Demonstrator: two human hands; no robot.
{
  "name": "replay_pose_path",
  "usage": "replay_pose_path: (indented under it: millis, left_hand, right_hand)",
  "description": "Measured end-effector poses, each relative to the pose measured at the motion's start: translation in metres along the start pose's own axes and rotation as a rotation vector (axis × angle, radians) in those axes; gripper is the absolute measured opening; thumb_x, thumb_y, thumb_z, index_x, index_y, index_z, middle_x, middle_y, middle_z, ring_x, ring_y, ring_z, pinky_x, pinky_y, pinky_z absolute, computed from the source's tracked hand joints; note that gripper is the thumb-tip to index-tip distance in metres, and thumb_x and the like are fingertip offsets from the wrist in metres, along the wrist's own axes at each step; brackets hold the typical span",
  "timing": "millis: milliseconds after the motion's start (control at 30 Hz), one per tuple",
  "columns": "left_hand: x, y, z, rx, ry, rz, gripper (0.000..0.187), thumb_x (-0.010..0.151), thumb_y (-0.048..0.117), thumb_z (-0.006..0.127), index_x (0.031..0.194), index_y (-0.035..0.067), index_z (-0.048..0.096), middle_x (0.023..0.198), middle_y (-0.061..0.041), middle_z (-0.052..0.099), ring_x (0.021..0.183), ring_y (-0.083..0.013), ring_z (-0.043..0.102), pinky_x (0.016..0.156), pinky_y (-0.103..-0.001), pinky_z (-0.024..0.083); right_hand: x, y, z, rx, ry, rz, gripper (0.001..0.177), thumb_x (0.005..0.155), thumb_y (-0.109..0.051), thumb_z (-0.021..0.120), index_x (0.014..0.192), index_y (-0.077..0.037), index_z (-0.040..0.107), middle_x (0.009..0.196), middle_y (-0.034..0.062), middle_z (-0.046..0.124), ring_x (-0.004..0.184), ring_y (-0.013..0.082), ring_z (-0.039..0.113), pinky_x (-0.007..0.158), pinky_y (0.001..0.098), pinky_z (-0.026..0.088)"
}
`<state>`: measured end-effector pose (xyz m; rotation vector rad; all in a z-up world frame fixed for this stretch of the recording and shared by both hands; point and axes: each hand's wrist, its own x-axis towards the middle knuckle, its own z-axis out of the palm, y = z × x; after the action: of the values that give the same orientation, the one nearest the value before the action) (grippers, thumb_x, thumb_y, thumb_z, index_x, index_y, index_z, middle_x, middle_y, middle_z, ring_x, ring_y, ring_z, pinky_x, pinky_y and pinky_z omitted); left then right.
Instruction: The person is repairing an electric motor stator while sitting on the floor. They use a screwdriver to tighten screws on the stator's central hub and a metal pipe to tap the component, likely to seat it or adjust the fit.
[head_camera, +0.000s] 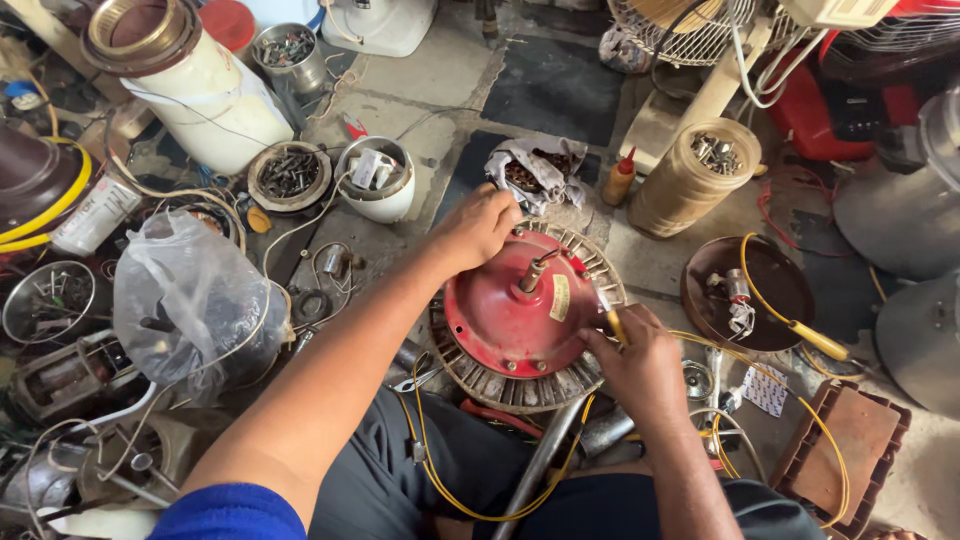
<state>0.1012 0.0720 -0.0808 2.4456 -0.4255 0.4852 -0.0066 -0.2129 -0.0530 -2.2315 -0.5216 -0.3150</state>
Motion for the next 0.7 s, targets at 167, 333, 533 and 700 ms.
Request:
replay_pose_path:
  millis: [167, 333, 533, 700]
  left_hand:
    - [0.007, 0.008, -0.016, -0.045, -0.274, -0.026, 0.015, 0.089, 0.024, 0.071, 0.098, 0.013, 0.076, 0.1, -0.014, 0.068, 0.095, -0.036, 0.068, 0.082, -0.046, 0.054]
    - [0.018, 0.026, -0.026, 0.145, -0.396, -0.04, 0.028, 0.091, 0.033, 0.072, 0.097, 0.006, 0.067, 0.108, -0.013, 0.068, 0.098, -0.038, 0.067, 0.083, -0.05, 0.052]
    - [0.044, 0.038, -0.013, 0.431, -0.625, 0.015, 0.038, 0.096, 0.036, 0.059, 0.115, 0.004, 0.066, 0.116, -0.021, 0.067, 0.107, -0.0399, 0.066, 0.087, -0.052, 0.051]
    - [0.053, 0.063, -0.025, 0.583, -0.804, -0.211, 0.065, 0.098, 0.063, 0.053, 0.119, 0.005, 0.075, 0.124, -0.019, 0.071, 0.12, -0.034, 0.066, 0.103, -0.044, 0.051]
  right_hand:
    - [-0.007, 0.003, 0.007, -0.144, -0.025, -0.002, 0.021, 0.087, -0.014, 0.077, 0.096, 0.001, 0.064, 0.096, 0.0226, 0.067, 0.083, 0.045, 0.064, 0.069, 0.0494, 0.051]
    - [-0.002, 0.01, 0.001, 0.06, 0.095, 0.383, 0.02, 0.094, -0.016, 0.073, 0.098, -0.001, 0.06, 0.084, 0.0194, 0.068, 0.076, 0.0389, 0.066, 0.068, 0.0451, 0.052]
    - [0.0, 0.018, -0.005, 0.078, 0.259, 0.145, 0.015, 0.092, -0.014, 0.074, 0.1, -0.003, 0.071, 0.089, 0.0149, 0.072, 0.077, 0.0266, 0.068, 0.071, 0.0385, 0.053]
    - [-0.004, 0.029, 0.002, 0.106, 0.249, 0.349, 0.021, 0.092, -0.02, 0.077, 0.098, -0.001, 0.07, 0.08, 0.0132, 0.071, 0.068, 0.0246, 0.065, 0.068, 0.0354, 0.052]
